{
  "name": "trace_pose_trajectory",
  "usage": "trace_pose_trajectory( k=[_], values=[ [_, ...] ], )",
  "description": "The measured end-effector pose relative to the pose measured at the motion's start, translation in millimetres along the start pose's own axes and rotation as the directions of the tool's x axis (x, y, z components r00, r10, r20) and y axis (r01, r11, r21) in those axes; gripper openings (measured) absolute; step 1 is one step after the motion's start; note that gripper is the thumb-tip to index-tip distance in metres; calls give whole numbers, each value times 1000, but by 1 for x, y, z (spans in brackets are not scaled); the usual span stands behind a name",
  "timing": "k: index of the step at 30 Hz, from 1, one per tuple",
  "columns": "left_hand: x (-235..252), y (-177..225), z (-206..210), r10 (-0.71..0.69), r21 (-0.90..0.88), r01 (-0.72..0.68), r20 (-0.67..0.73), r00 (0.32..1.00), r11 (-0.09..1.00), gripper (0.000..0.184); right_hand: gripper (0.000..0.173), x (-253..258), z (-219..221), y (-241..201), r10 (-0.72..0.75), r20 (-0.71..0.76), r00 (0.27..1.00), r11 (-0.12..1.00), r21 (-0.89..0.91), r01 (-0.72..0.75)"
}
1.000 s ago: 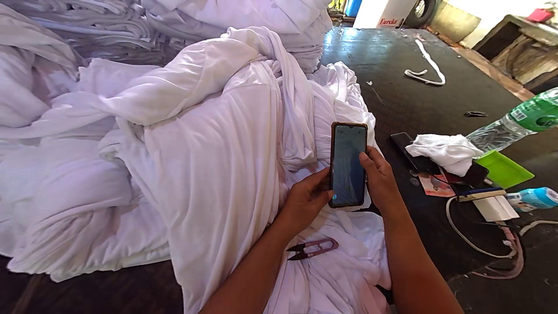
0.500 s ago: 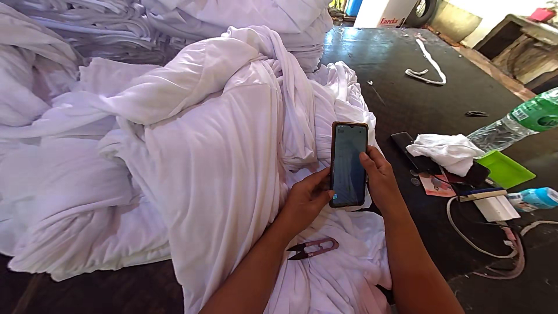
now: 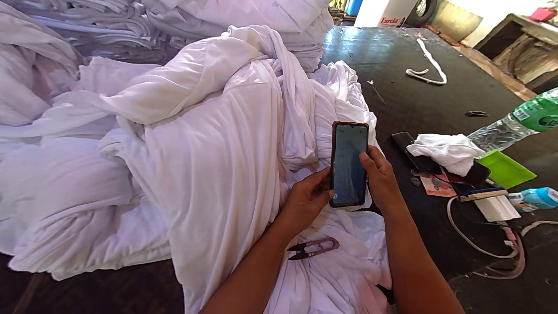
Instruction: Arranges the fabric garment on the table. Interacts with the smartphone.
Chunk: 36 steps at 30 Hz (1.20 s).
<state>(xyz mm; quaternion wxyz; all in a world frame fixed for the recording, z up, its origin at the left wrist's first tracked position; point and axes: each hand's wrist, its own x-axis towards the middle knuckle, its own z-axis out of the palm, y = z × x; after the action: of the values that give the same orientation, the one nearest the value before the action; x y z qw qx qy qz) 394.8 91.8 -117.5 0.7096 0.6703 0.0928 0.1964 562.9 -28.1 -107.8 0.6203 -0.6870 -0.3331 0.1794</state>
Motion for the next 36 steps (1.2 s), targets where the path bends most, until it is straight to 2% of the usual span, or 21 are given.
trace_pose_trajectory(
  k=[10,36],
  values=[
    [0,1,0,4,18,-4,0,1000,1000,48,36,0,0,-1,-4,-5,1000,1000,-21,3],
    [1,0,0,8,1,-8,4,1000,1000,48,34,0,0,0,-6,-6,1000,1000,2,6]
  ],
)
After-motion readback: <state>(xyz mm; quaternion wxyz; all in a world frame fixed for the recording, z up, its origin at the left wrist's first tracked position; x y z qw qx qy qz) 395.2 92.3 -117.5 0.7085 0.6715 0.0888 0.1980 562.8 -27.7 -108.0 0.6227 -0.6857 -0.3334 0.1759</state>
